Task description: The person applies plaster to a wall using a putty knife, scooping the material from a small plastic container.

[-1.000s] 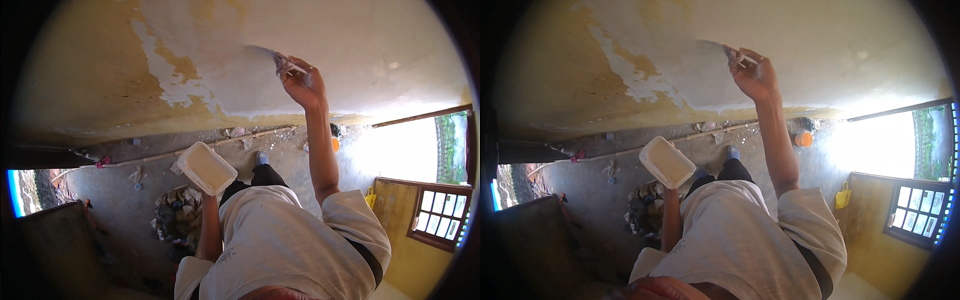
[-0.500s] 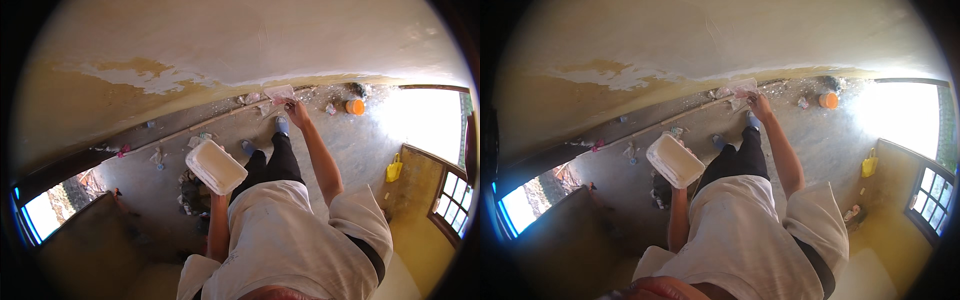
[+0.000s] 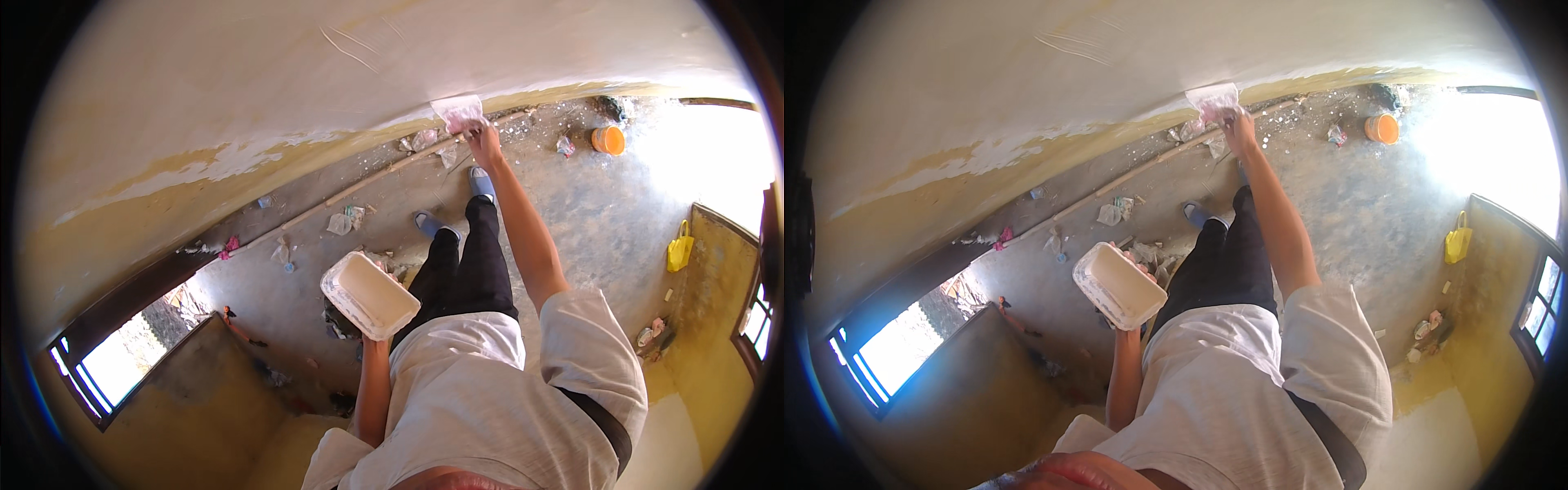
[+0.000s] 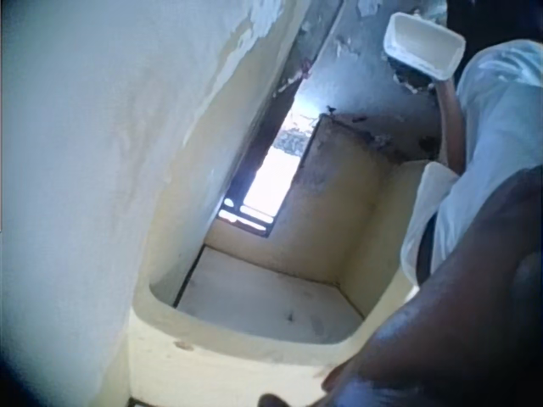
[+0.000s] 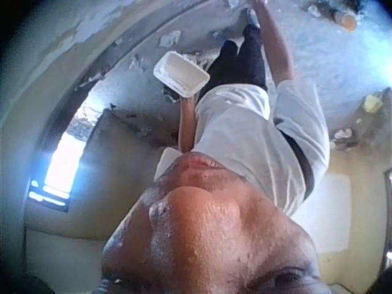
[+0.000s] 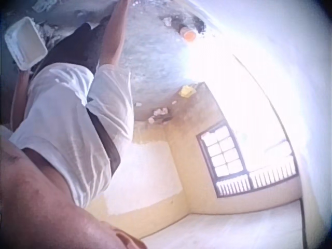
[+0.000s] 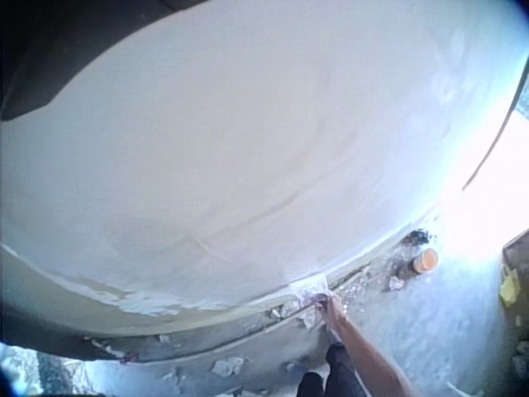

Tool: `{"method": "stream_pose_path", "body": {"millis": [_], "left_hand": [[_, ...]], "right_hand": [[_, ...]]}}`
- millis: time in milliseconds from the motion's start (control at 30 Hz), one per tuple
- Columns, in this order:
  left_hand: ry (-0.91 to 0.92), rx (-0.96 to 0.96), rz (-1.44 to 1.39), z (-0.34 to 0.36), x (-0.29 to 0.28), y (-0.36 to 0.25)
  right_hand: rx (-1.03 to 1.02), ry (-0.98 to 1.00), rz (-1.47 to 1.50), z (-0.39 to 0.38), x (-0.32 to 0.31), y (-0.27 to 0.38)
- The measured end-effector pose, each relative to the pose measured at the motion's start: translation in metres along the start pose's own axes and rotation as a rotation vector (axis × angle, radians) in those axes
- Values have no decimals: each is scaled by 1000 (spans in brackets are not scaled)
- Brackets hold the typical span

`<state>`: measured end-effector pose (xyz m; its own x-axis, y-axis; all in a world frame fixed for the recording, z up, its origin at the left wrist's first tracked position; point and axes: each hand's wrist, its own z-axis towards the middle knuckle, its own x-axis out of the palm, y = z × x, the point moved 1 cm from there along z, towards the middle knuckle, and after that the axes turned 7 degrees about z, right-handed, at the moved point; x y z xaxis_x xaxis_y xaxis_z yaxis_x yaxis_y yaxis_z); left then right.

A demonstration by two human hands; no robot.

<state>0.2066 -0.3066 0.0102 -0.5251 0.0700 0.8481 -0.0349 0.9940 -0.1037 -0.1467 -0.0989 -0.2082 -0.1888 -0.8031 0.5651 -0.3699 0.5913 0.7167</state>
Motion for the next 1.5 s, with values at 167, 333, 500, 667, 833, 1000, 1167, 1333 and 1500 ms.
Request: {"method": "stream_pose_path", "body": {"millis": [167,333,500,667,833,1000,1167,1333,1500], "left_hand": [[-92,-5,23,10,22,6],[-5,-27,83,15,29,12],[-14,3,23,3,24,14],[46,-21,-46,6,23,9],[155,-21,-98,12,38,10],[278,17,-108,16,36,3],[289,50,-193,25,21,-11],[314,72,-250,32,8,-15],[315,53,-282,36,4,-17]], "right_hand": [[310,-241,118,-12,-58,-26],[361,-336,-101,26,-44,-43],[344,-111,62,20,-3,-24],[298,-50,92,6,15,15],[305,58,38,-34,74,63],[279,117,134,-67,131,115],[187,302,183,-122,213,202],[163,122,438,-157,278,272],[205,250,471,-193,311,341]]}}
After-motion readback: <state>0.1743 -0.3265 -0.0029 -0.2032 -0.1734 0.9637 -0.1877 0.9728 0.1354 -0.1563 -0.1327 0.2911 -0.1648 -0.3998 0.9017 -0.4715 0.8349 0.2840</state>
